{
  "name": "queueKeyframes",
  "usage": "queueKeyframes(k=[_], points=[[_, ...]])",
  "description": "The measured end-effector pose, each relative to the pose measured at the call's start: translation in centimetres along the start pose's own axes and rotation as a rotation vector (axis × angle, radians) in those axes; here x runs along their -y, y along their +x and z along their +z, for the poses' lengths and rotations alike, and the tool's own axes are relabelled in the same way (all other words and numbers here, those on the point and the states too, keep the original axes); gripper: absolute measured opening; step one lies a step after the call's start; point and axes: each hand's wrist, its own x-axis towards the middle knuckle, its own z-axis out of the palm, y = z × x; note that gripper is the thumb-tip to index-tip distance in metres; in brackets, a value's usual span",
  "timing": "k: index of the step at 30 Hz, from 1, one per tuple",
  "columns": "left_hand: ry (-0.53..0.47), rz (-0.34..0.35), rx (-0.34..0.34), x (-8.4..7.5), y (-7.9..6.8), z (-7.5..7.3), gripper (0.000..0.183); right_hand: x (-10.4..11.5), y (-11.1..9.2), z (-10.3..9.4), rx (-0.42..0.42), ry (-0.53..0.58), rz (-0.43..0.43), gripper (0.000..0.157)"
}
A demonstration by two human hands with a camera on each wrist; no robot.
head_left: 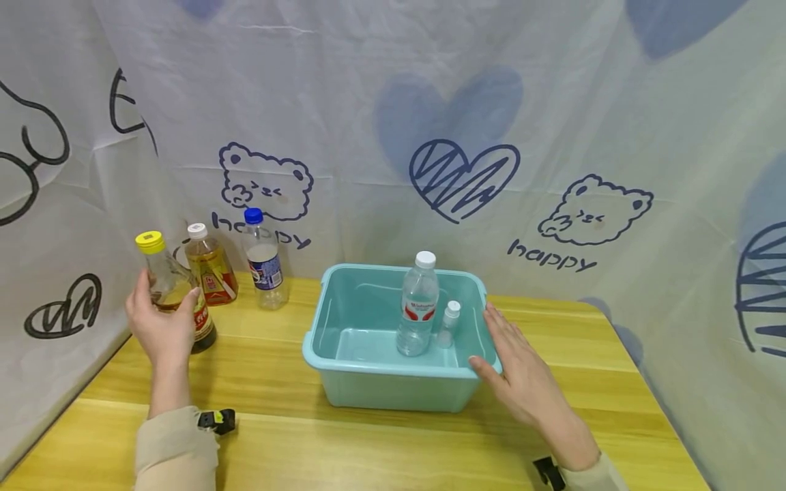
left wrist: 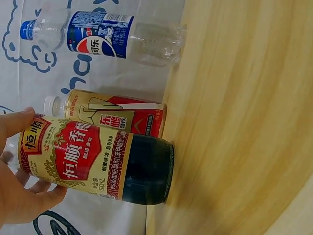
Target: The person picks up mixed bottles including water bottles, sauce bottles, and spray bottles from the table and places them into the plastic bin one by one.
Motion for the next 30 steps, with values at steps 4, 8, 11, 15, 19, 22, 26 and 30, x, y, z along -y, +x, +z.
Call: queueKeyframes(k=[4, 8, 11, 15, 19, 22, 26, 30], points=[[-0.004, -0.014, 0.003, -0.2, 0.0, -0.1, 0.079, 0.0, 0.0, 0.1, -0.004, 0.0, -0.005, 0.073], [0.003, 0.017, 0.006, -0.3, -0.3, 0.0, 0.078, 0.0, -0.2, 0.3, -0.007, -0.002, -0.005, 0.073], [0.004, 0.046, 0.001, -0.3, -0.5, 0.1, 0.078, -0.1, -0.3, 0.3, -0.008, -0.003, -0.002, 0.073], [-0.01, 0.071, -0.016, -0.8, -0.5, 0.3, 0.077, -0.1, -0.2, 0.2, -0.012, -0.001, -0.007, 0.072], [-0.028, 0.086, -0.021, -1.6, -0.8, 0.3, 0.077, -0.1, -0.1, 0.1, -0.012, -0.002, -0.01, 0.072], [-0.038, 0.094, -0.018, -2.3, -1.0, 0.2, 0.077, -0.1, 0.0, 0.0, -0.01, -0.007, -0.014, 0.072], [-0.046, 0.105, -0.009, -3.2, -1.4, 0.3, 0.078, -0.1, 0.0, 0.0, -0.011, -0.008, -0.019, 0.072], [-0.051, 0.136, -0.006, -4.0, -1.8, 0.6, 0.079, -0.1, 0.0, 0.1, -0.013, -0.004, -0.019, 0.072]])
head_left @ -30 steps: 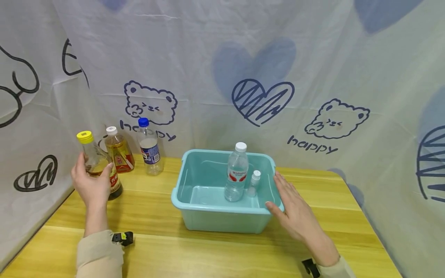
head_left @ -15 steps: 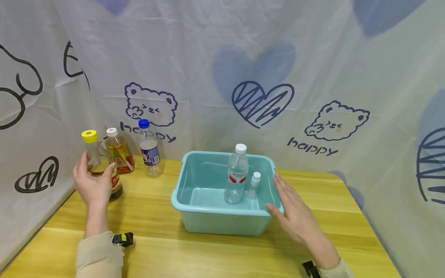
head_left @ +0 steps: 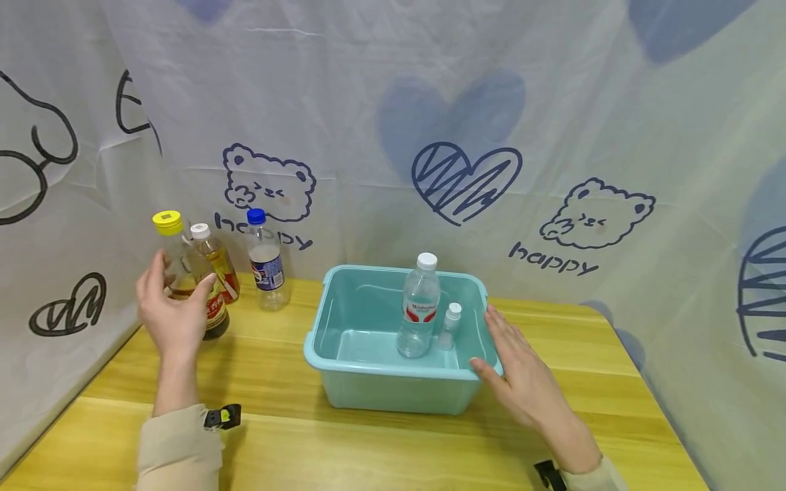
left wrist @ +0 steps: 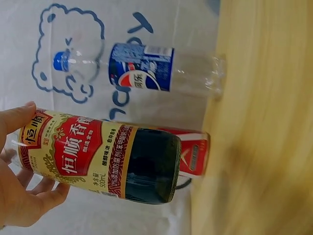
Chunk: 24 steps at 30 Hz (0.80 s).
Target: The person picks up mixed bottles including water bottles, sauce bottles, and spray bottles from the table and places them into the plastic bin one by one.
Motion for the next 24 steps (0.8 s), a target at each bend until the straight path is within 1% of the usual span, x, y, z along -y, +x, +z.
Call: queueKeyframes(k=[4, 13, 19, 24], points=[[-0.011, 0.046, 0.0, -1.0, -0.4, 0.3, 0.08, 0.0, -0.1, 0.0, 0.003, 0.007, 0.008, 0.072], [-0.016, 0.109, -0.015, -2.9, -1.3, 0.7, 0.081, 0.1, -0.1, 0.0, 0.01, 0.009, 0.02, 0.072], [-0.024, 0.145, 0.002, -4.5, -2.1, 0.6, 0.081, 0.0, -0.1, -0.1, 0.005, 0.016, 0.015, 0.073], [-0.037, 0.196, -0.013, -5.5, -2.7, 0.5, 0.079, 0.0, -0.1, -0.1, 0.006, 0.017, 0.01, 0.073]])
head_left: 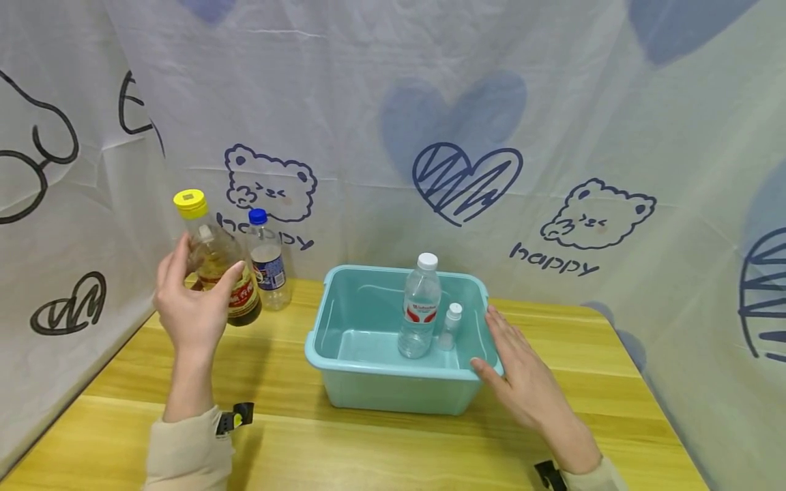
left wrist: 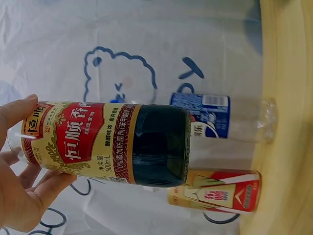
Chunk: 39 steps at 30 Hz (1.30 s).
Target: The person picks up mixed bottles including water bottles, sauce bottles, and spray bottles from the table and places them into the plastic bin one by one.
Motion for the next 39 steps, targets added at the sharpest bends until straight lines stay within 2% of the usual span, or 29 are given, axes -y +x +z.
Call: queueKeyframes(k=[5, 13, 20, 24, 34, 39], points=[[-0.049, 0.05, -0.021, -1.2, -0.3, 0.1, 0.078, 0.0, 0.0, 0.0, 0.0, 0.0, 0.004, 0.072], [-0.168, 0.111, -0.033, -4.5, -1.2, 0.3, 0.075, 0.0, 0.0, 0.0, 0.002, -0.001, 0.006, 0.072], [-0.266, 0.182, -0.013, -4.7, -0.7, 1.0, 0.076, 0.0, 0.0, 0.1, 0.0, -0.001, -0.002, 0.073], [-0.298, 0.209, -0.005, -5.3, -0.5, 1.4, 0.075, 0.0, 0.0, 0.1, -0.001, -0.002, -0.003, 0.073], [-0.37, 0.273, 0.059, -9.8, -1.5, 1.5, 0.066, 0.0, -0.1, 0.1, 0.002, 0.002, -0.001, 0.073], [-0.398, 0.274, 0.129, -10.9, -2.0, 1.8, 0.064, 0.0, 0.0, 0.0, 0.001, 0.004, -0.002, 0.073]])
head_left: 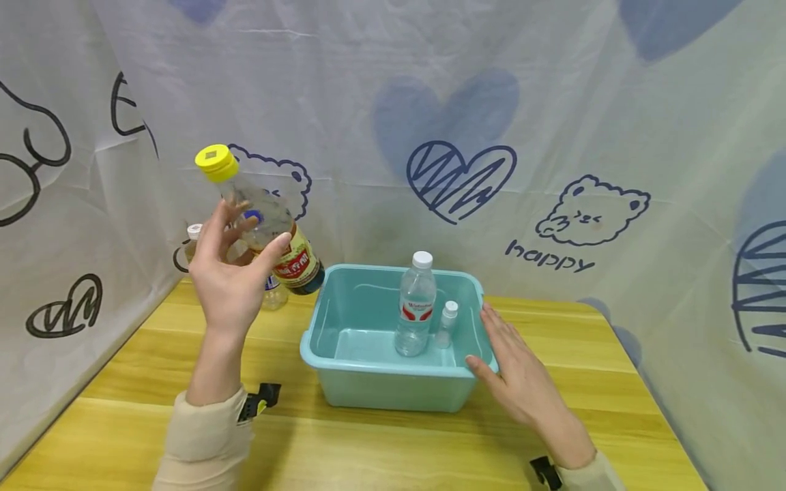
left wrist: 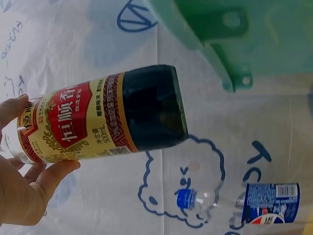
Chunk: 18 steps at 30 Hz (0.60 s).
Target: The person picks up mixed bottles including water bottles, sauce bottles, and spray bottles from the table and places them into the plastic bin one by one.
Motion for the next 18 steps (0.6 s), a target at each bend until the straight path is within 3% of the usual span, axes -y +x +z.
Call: queueKeyframes(k=[7, 18], points=[[-0.087, -0.048, 0.074, 0.2, -0.1, 1.1, 0.066, 0.0, 0.0, -0.1, 0.001, 0.002, -0.007, 0.072], [-0.067, -0.104, 0.23, 0.1, -0.6, 2.3, 0.066, 0.0, 0.1, -0.1, 0.008, 0.005, -0.004, 0.073]])
